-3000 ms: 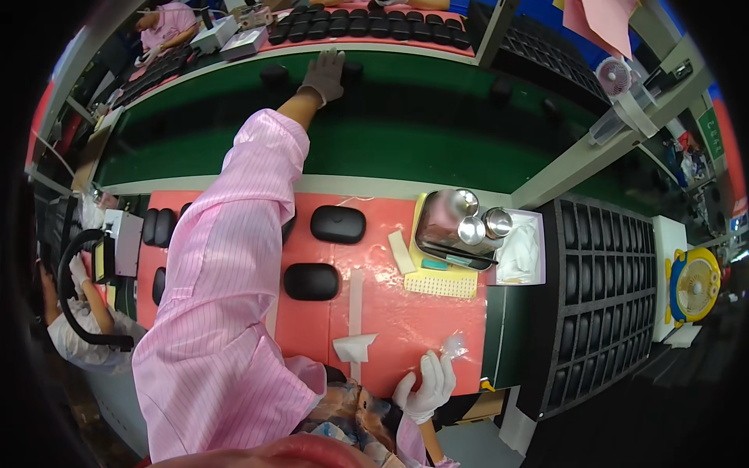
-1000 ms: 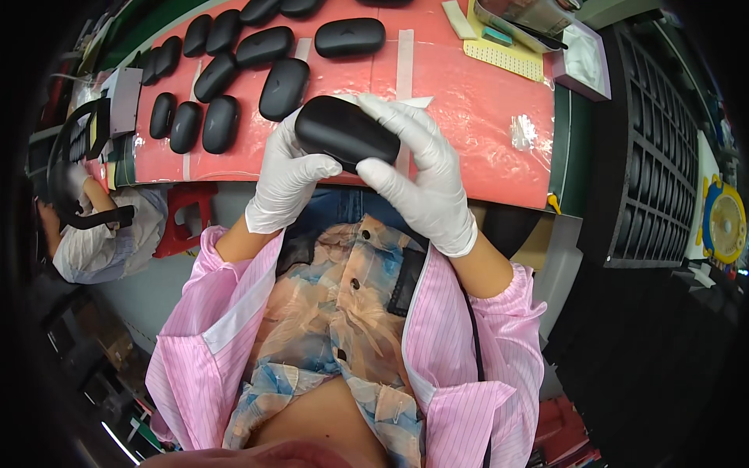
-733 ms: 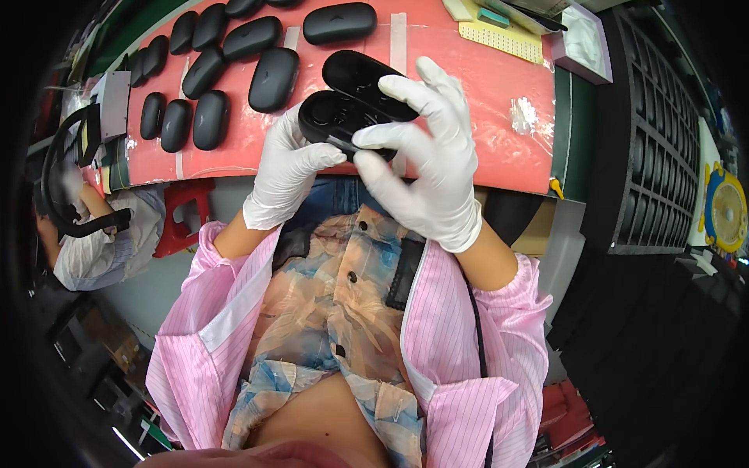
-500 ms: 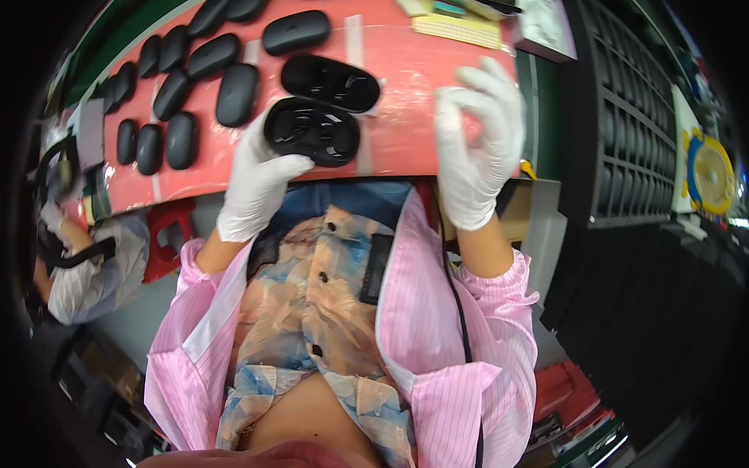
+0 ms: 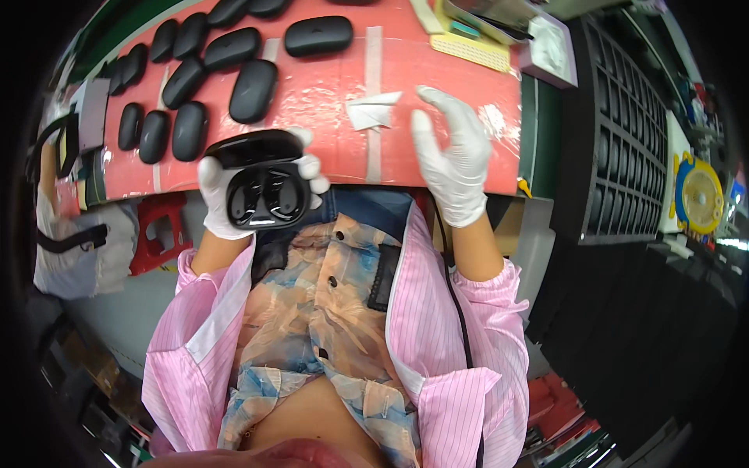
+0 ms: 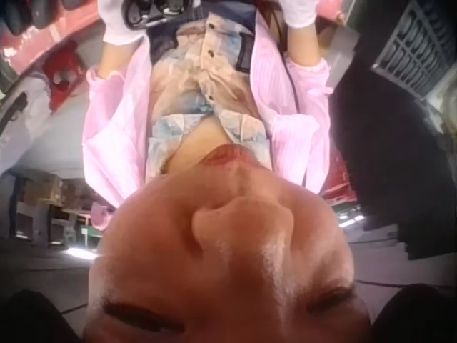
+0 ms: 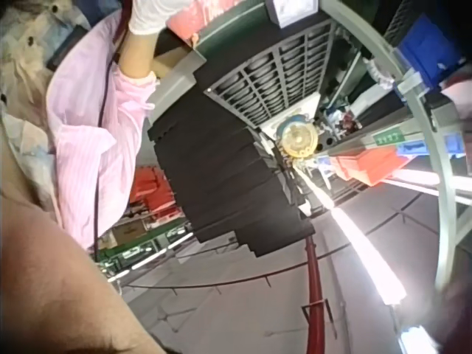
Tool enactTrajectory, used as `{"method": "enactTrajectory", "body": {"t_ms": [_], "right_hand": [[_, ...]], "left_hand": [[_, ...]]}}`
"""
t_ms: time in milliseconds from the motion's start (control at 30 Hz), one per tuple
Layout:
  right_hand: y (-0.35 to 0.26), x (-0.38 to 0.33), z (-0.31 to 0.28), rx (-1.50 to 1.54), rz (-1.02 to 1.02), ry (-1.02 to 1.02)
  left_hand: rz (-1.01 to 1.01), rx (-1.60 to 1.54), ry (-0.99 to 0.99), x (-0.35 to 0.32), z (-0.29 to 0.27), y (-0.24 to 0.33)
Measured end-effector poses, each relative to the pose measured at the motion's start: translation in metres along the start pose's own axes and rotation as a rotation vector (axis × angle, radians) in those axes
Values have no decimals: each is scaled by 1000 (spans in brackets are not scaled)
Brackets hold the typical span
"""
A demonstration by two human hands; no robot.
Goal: Inspecting and cleaning earbud charging cases with a cloth on a production line.
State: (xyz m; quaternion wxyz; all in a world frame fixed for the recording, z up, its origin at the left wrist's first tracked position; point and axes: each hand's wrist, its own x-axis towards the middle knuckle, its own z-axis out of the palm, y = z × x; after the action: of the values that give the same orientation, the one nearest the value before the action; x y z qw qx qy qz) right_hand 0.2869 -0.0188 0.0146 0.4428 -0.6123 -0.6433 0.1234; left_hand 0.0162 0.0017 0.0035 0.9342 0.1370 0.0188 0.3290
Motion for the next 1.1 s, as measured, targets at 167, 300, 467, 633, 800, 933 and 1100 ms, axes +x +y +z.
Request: {"method": "enactTrajectory", "body": {"t_ms": [167,300,467,633,800,933,1100], "right_hand": [[-13,11,47,-102,-239,-176],[9,-2,37,-390,-357,-256],[19,-8,37,-340,-329,-277],[-14,2,40,-338,-372,-314],[2,-4,23,-340,-298,-321],[-5,1,26,-388,-317,-254],[13,24,15,-279,-274,-252]], "left_hand": [[245,168,32,-94,-15,18],[341,27,481,-190,-78,17],[1265,-534,1084,-263,-156,131],[1620,223,1420,-372,-191,209],[1062,29,854,-330,-164,175],[1539,545,1706,-345,-223,210],[1863,665,1714,-337,-251,196]]}}
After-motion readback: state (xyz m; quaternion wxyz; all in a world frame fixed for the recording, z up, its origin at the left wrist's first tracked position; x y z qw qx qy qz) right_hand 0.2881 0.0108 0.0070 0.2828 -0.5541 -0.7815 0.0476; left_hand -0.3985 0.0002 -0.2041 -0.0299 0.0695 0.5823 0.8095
